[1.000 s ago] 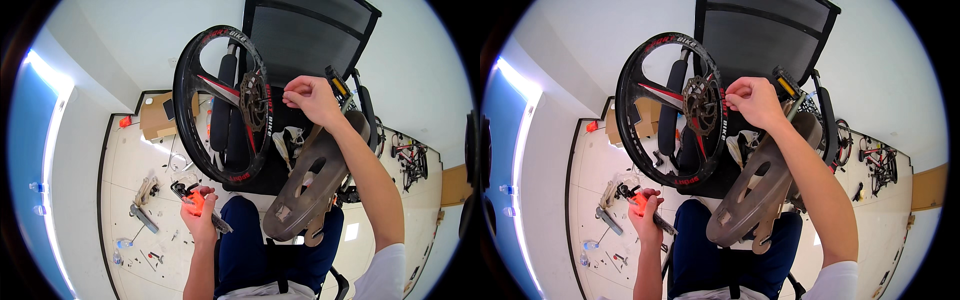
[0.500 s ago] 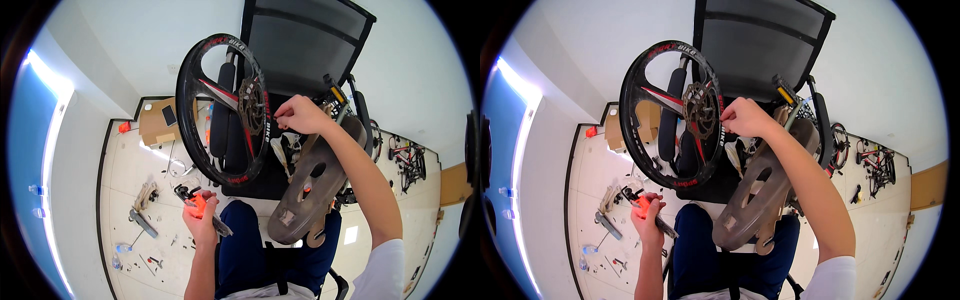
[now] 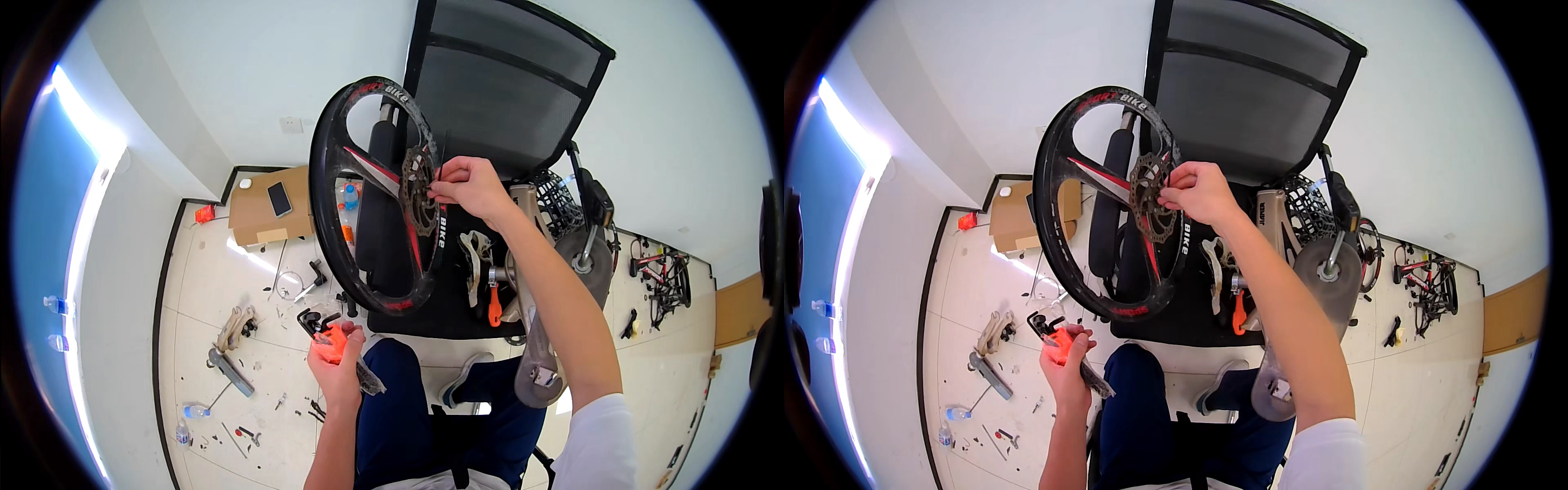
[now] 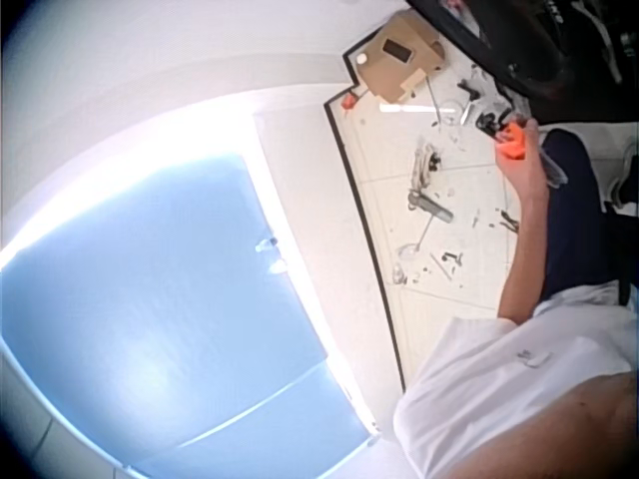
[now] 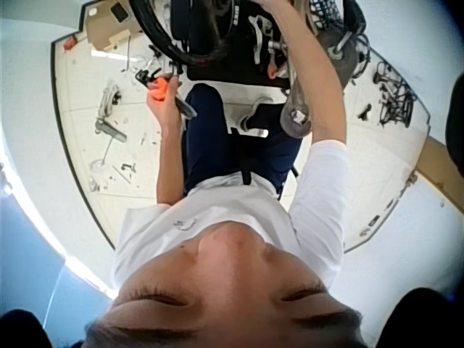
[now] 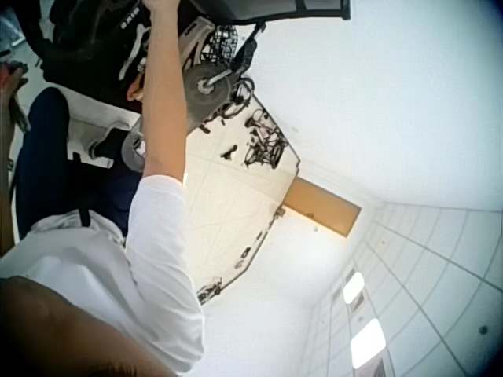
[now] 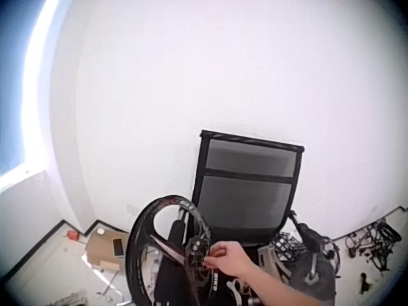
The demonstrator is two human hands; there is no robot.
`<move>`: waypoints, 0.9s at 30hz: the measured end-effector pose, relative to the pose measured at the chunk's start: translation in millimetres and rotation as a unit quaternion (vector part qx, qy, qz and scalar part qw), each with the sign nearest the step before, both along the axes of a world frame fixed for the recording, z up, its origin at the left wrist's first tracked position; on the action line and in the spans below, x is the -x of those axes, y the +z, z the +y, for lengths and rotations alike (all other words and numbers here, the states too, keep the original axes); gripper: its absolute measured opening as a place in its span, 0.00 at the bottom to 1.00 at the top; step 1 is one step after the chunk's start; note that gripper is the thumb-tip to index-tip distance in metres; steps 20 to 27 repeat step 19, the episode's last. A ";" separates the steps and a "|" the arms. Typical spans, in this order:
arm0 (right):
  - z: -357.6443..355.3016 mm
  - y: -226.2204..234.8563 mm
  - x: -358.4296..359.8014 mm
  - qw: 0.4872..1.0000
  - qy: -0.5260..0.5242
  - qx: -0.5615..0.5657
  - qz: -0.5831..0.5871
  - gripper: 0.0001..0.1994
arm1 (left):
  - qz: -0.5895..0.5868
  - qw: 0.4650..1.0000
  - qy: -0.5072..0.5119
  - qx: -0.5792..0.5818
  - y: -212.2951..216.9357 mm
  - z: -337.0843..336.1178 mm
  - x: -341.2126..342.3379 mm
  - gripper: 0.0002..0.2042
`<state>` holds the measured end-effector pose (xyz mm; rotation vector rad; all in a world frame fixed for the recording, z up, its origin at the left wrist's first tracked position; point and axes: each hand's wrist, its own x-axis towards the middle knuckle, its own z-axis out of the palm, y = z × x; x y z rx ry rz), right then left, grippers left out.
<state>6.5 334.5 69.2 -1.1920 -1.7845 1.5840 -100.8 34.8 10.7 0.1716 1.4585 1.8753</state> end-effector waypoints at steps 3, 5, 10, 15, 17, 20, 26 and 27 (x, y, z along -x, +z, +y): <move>-0.9 -12.3 5.6 0.999 -0.006 -0.035 -0.003 0.04 | -0.007 1.000 0.005 0.006 1.0 1.5 1.1 0.11; 0.8 -18.2 7.5 0.998 -0.004 -0.064 -0.025 0.04 | -0.008 1.000 0.004 0.007 0.3 1.5 0.8 0.11; 2.7 -25.6 9.1 0.995 -0.001 -0.093 -0.027 0.04 | -0.018 1.000 0.006 0.008 1.6 1.9 0.5 0.12; 0.0 -21.8 9.1 0.997 -0.015 -0.081 -0.007 0.04 | 0.000 1.000 -0.005 0.012 -1.7 0.9 1.2 0.11; 1.3 -22.2 9.9 0.996 -0.018 -0.086 -0.006 0.04 | 0.008 1.000 -0.009 0.017 -2.6 0.3 0.8 0.10; 3.3 -22.7 10.4 0.993 -0.012 -0.112 -0.026 0.04 | 0.009 1.000 -0.009 0.021 0.1 1.1 0.9 0.10; 3.3 -22.7 10.4 0.993 -0.012 -0.112 -0.026 0.04 | 0.009 1.000 -0.009 0.021 0.1 1.1 0.9 0.10; 3.3 -22.7 10.4 0.993 -0.012 -0.112 -0.026 0.04 | 0.009 1.000 -0.009 0.021 0.1 1.1 0.9 0.10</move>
